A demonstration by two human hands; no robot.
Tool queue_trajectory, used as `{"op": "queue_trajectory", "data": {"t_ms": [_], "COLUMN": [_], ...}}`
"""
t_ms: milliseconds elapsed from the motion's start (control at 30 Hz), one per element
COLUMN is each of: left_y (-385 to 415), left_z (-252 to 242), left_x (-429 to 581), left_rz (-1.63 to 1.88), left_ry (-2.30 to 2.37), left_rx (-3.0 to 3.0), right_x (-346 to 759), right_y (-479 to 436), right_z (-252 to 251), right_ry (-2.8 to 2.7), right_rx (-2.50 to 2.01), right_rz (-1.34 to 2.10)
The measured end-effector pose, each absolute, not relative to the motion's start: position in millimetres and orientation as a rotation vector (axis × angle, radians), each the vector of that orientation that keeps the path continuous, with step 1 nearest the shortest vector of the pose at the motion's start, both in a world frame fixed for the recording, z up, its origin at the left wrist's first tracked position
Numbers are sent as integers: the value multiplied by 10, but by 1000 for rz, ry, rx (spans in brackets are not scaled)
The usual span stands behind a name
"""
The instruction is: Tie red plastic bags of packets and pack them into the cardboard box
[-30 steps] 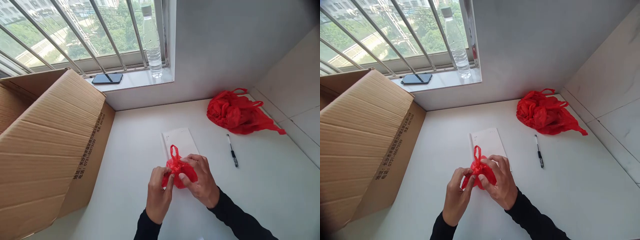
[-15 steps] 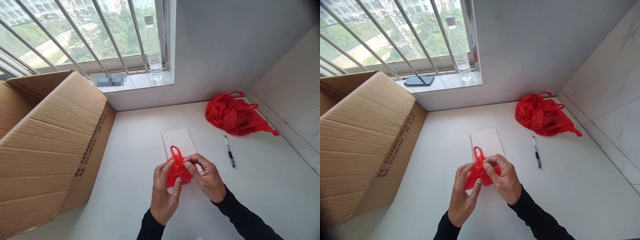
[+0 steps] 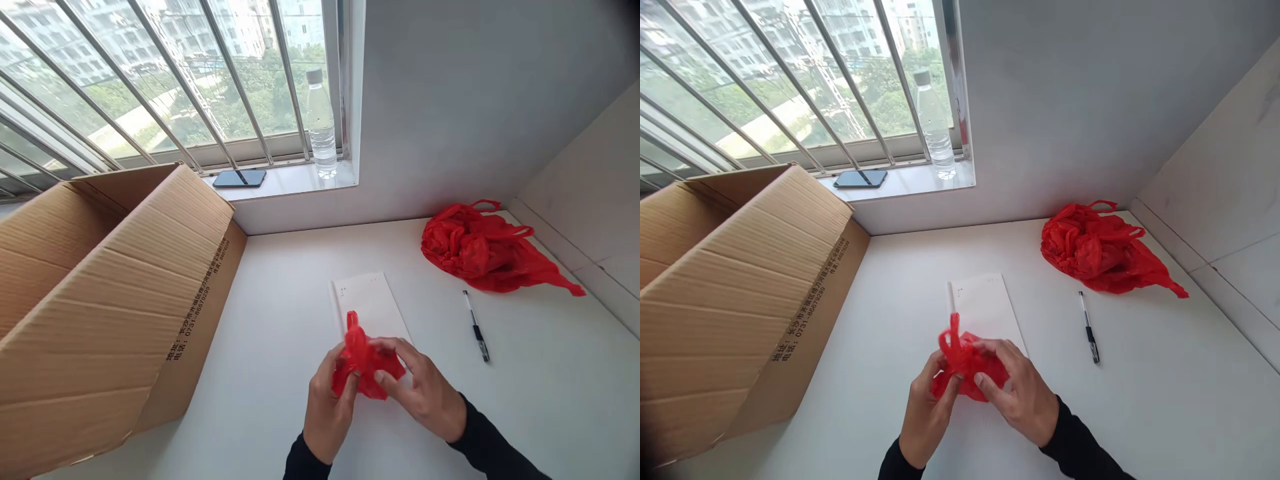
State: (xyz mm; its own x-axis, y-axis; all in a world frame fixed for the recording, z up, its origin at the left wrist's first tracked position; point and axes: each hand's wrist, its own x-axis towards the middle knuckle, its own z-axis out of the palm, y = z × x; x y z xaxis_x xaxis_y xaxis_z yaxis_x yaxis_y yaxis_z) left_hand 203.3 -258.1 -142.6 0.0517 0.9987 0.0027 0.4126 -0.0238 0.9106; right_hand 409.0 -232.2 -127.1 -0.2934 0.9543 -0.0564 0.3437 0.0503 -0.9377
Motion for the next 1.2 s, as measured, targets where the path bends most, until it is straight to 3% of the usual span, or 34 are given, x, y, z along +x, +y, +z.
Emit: {"op": "queue_trajectory", "data": {"t_ms": [200,400,600,867,1033,1200], "left_y": [-2642,-2640,-2567,-2602,-2635,-2700], "left_z": [-1377,-1276,-1208,-1064,-1009,-870], "left_x": [1856,1989,1823,1911,1786,1873], "left_rz": [1002,952,1165,1067,1144,1086], "left_ry": [1663,1576,1813,1709,1802,1735], "left_rx": [1422,1783,1279,1446,1416,1666], "right_x": [4258,4182,4302,4344,4392,4105], "right_y": [-2253,-2300,-2285,-2284,-2406,-2464], "right_z": [-1396,-1334,-1337,-1241,-1183,-920], "right_ry": [-1459,-1625,-1306,-1357,-1301,-1951], "right_rx": [-1533,-1526,-1611,-1538,-1582,-1171], "right_rz": [1086,1253,1065,1095,731,256]}}
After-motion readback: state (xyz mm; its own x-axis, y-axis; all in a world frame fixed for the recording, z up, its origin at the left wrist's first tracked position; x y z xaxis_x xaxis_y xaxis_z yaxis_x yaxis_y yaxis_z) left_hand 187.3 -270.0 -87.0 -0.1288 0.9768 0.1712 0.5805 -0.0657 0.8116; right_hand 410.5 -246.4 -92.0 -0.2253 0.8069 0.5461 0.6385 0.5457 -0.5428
